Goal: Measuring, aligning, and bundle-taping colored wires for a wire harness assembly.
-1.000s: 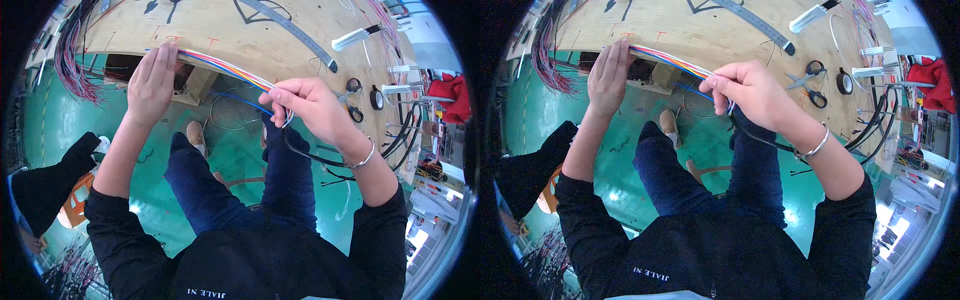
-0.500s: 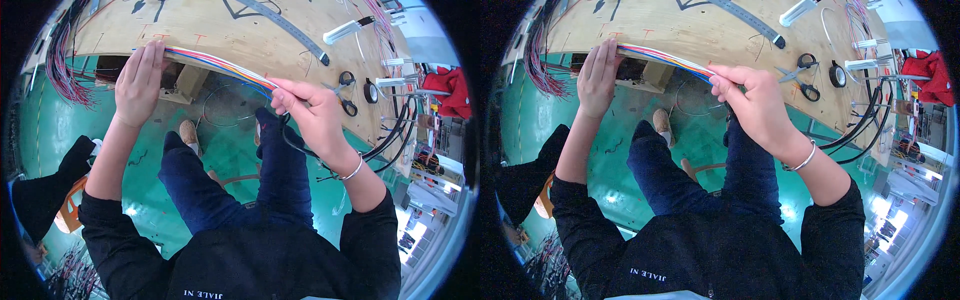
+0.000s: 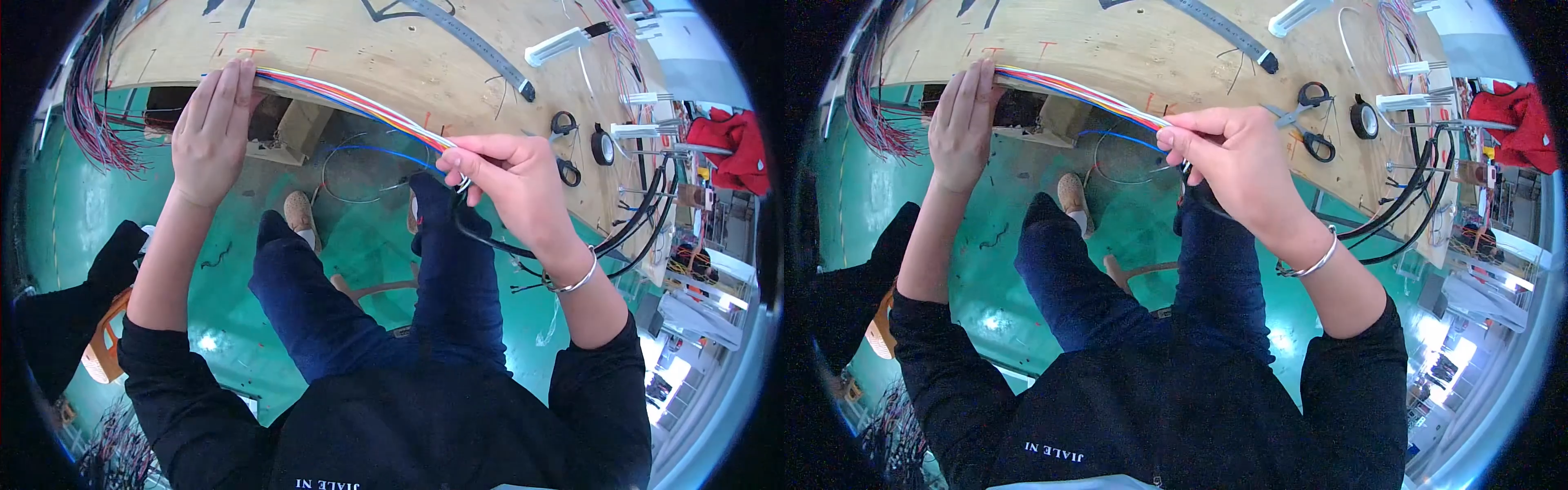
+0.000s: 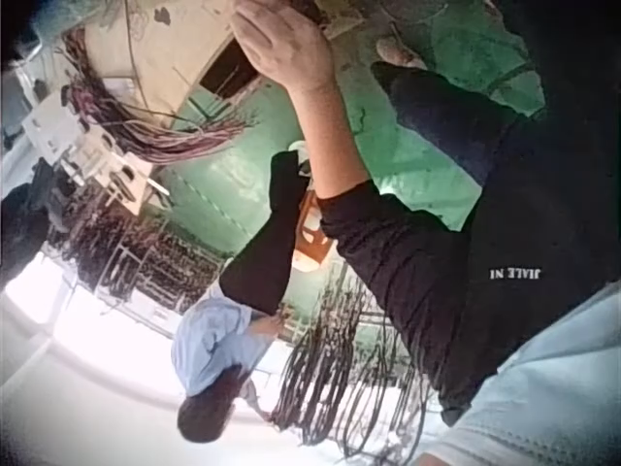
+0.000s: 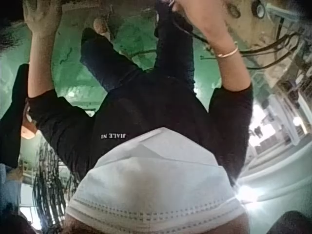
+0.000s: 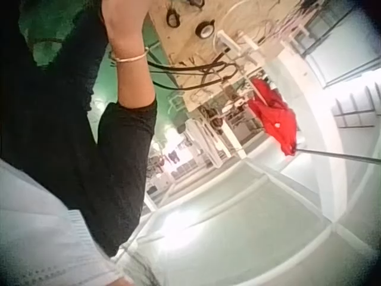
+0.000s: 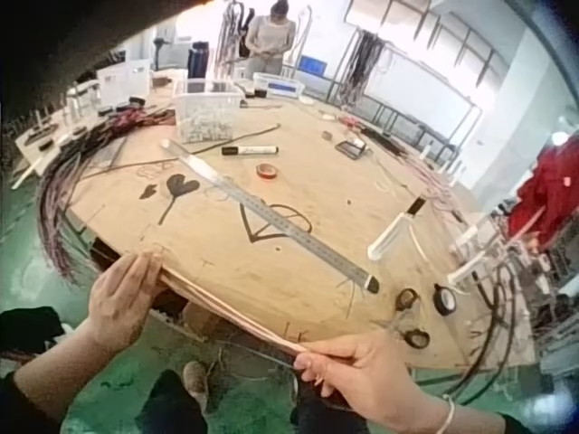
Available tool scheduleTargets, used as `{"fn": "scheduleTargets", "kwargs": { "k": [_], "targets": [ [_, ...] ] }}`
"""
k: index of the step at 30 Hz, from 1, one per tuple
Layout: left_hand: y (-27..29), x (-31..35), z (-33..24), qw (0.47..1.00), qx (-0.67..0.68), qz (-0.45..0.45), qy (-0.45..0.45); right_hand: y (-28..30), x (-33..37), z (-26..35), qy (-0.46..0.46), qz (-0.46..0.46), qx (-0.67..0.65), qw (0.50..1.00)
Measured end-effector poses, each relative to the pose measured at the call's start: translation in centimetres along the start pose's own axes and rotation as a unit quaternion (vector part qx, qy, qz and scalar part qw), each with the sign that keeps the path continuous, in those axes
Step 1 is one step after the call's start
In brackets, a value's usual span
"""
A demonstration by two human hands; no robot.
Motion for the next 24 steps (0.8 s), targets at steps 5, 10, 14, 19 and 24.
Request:
{"fn": "scheduleTargets", "kwargs": {
  "k": [5,10,14,19,24],
  "targets": [
    [-0.3,0.3,-0.1,1.0,-0.021,-0.004,0.001,0.1,-0.2,-0.5,-0.008,0.005,0.001,1.0],
    [-0.4,0.3,0.0,1.0,-0.005,-0.014,0.004,0.0,-0.2,-0.2,-0.001,0.018,0.038,0.999],
    [-0.3,0.4,0.1,1.0,-0.012,-0.007,0.005,-0.7,0.2,0.6,0.043,0.011,0.113,0.993],
    [-0.4,0.3,0.1,1.0,-0.009,-0.006,0.003,-1.0,0.4,1.7,0.137,0.011,0.257,0.957],
    [-0.5,0.7,0.2,1.0,-0.012,0.0,0.007,-1.9,0.3,2.5,0.199,-0.019,0.345,0.917]
  ]
}}
Point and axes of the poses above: each hand's wrist, its own x-axis away from the middle knuckle, its own y-axis out of the back of the hand, z = x × y, the point moved 3 cm from there along -x, towards the middle knuckle, and after that the axes turned 2 degrees about y, right-handed, at the moved point
